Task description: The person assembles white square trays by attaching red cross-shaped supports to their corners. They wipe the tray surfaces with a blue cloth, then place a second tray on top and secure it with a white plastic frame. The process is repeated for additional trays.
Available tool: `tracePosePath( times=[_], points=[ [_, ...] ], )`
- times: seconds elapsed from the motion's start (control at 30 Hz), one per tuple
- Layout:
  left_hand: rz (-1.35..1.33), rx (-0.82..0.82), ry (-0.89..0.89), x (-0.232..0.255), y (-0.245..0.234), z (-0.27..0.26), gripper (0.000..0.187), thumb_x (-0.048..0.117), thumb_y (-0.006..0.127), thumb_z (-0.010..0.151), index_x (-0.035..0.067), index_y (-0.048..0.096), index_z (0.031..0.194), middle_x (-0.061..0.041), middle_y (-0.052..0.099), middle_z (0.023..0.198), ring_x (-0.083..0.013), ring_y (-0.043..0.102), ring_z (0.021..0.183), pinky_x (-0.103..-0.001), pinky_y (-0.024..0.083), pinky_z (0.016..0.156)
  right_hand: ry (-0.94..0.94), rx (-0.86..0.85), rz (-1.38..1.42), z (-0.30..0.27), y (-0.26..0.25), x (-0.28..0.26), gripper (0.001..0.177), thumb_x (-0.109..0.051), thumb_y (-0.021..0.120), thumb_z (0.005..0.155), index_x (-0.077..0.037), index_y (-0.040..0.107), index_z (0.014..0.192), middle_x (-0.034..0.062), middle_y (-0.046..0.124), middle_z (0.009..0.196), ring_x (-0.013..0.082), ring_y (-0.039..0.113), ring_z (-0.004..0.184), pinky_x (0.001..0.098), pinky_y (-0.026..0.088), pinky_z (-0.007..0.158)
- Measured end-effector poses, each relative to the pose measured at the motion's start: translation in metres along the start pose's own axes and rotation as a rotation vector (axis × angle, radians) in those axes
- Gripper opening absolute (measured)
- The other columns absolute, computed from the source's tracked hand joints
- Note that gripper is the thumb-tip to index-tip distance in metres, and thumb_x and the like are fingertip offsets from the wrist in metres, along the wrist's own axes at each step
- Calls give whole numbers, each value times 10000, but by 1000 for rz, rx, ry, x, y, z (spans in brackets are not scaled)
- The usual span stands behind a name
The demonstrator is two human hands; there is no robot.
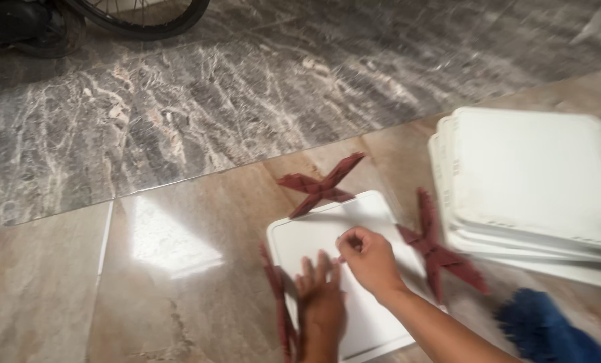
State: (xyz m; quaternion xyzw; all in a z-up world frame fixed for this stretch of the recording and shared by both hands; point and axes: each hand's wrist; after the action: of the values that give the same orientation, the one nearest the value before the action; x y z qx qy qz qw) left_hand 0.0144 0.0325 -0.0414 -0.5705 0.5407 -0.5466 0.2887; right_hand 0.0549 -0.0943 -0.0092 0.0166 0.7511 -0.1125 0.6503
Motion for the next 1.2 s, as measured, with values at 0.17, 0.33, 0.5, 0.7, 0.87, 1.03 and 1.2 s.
tracePosePath(
  times=[0.17, 0.33, 0.5, 0.7, 0.87, 1.03, 1.2],
  points=[
    [125, -74, -64, 12, -9, -14, 745, 328, 619, 981, 132, 233, 1587, -136, 165, 1655, -411, 123, 1526, -556, 148, 1222, -8, -151, -109, -25, -38, -35, 133, -142, 710, 868, -9, 723, 871, 30, 729, 751, 116, 701, 649, 265, 534, 602],
    [140, -85, -82, 36, -20, -11, 743, 348, 567, 1005, 119, 170, 1590, -133, 145, 1656, -391, 88, 1534, -533, 139, 1215, -16, -293, -191, -46, -67, -47, 143, -151, 710, 866, -10, 719, 846, 39, 721, 716, 113, 700, 621, 267, 546, 590],
    [145, -116, -54, 61, -31, -11, 693, 316, 600, 1005, 71, 271, 1563, -152, 254, 1623, -391, 147, 1533, -509, 187, 1219, -12, -543, -370, -71, -104, -36, 159, -157, 710, 869, -4, 695, 829, 65, 721, 694, 117, 691, 591, 283, 541, 554],
    [44, -215, 16, 105, -32, -23, 308, 255, 616, 990, 63, 654, 1228, -121, 532, 1391, -317, 529, 1313, -422, 492, 1056, 66, -641, -546, -70, -160, -20, 151, -177, 696, 844, -35, 690, 793, 50, 716, 678, 131, 714, 577, 306, 562, 559],
    [17, -327, 80, 144, -36, -29, 299, 289, 644, 993, 70, 675, 1195, -122, 561, 1342, -321, 566, 1257, -426, 494, 1041, 63, -690, -876, -75, -207, -13, 197, -180, 628, 834, -41, 630, 696, 151, 697, 639, 248, 718, 597, 374, 535, 598],
    [36, -370, 105, 162, -44, -29, 309, 307, 649, 985, 88, 685, 1199, -116, 596, 1314, -314, 593, 1239, -425, 508, 1028, -97, -705, -1275, -63, -258, -22, 190, -168, 578, 831, -19, 657, 743, 220, 691, 787, 391, 688, 773, 471, 528, 722],
    [-91, -243, 10, 155, -37, -21, 254, 215, 611, 969, 83, 713, 1161, -128, 644, 1295, -328, 620, 1222, -426, 510, 1026, 185, -662, -1591, -63, -293, -49, 252, -291, 630, 897, -70, 737, 950, 182, 709, 988, 362, 703, 986, 481, 566, 852]
  ],
)
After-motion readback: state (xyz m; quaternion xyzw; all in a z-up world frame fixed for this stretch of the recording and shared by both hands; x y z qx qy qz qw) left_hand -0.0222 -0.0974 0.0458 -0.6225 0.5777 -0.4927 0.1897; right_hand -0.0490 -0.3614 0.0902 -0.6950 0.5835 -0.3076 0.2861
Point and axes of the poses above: each hand's wrist, its own z-axis towards the middle knuckle, its own y-axis out of the palm, x = y × z
